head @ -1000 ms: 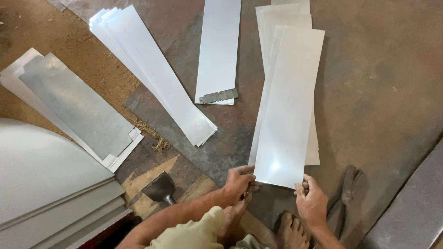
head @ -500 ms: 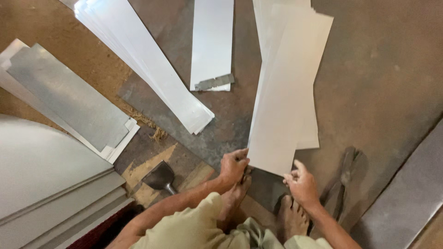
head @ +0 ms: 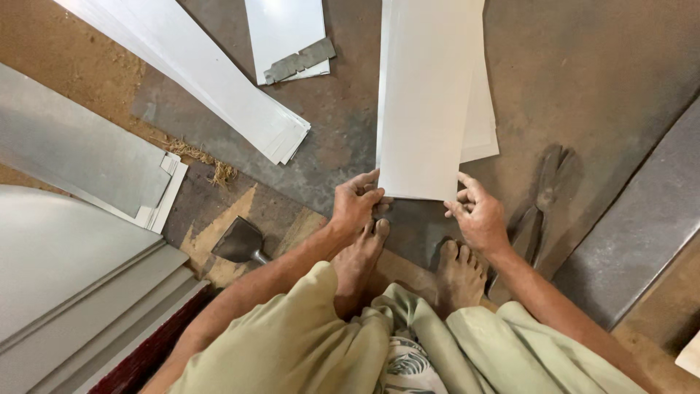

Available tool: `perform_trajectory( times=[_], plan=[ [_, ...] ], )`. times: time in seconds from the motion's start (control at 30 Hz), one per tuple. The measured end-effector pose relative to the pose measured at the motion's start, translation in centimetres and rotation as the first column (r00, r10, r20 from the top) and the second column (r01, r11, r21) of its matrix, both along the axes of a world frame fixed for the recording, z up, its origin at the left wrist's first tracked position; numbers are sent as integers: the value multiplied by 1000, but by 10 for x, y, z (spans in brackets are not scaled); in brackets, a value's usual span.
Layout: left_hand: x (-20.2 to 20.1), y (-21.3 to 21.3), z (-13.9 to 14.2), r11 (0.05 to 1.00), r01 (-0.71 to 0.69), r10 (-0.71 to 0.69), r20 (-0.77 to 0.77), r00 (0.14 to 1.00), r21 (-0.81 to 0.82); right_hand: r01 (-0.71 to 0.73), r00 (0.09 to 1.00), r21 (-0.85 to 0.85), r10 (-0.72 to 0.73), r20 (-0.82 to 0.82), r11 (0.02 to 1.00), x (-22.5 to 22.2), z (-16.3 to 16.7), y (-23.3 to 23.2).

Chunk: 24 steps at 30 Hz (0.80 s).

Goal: The person uses tin snips to cut a stack of white metal sheets on the floor. They repeatedly align a metal guide, cut along the edge, and set the trimmed pieces aside.

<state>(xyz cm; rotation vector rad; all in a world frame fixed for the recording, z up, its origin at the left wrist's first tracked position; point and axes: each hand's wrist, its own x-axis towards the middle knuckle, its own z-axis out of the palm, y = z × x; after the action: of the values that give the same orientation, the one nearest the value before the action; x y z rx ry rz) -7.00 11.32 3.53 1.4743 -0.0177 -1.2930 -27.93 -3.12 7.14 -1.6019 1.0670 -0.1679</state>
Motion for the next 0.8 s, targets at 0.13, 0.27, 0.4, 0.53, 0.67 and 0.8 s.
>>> perform_trajectory(
  times=[0.13, 0.27, 0.4, 0.53, 0.67, 0.8],
  plan=[
    [4, -1, 2, 1000, 6, -6, -15, 1000, -17, 36, 995, 180, -51, 85, 983, -3, -17, -8],
    [6, -2, 2, 999, -28, 25, -100, 995, -35, 155, 966, 513, -238, 100, 844, -11, -30, -13],
    [6, 0, 3, 999, -51, 49, -178, 983, -5, 159, 983, 401, -183, 22, 902, -11, -39, -13],
    [5, 3, 5, 993, -115, 116, -279, 953, 20, 190, 977, 299, -211, 41, 935, -9, -40, -14],
    [9, 3, 4, 991, -121, 130, -272, 954, 48, 182, 972, 346, -221, 75, 920, -7, -26, -16],
    [11, 4, -3, 993, -117, 115, -285, 952, 11, 276, 954, 162, -290, 71, 947, 3, -2, -28]
  ],
)
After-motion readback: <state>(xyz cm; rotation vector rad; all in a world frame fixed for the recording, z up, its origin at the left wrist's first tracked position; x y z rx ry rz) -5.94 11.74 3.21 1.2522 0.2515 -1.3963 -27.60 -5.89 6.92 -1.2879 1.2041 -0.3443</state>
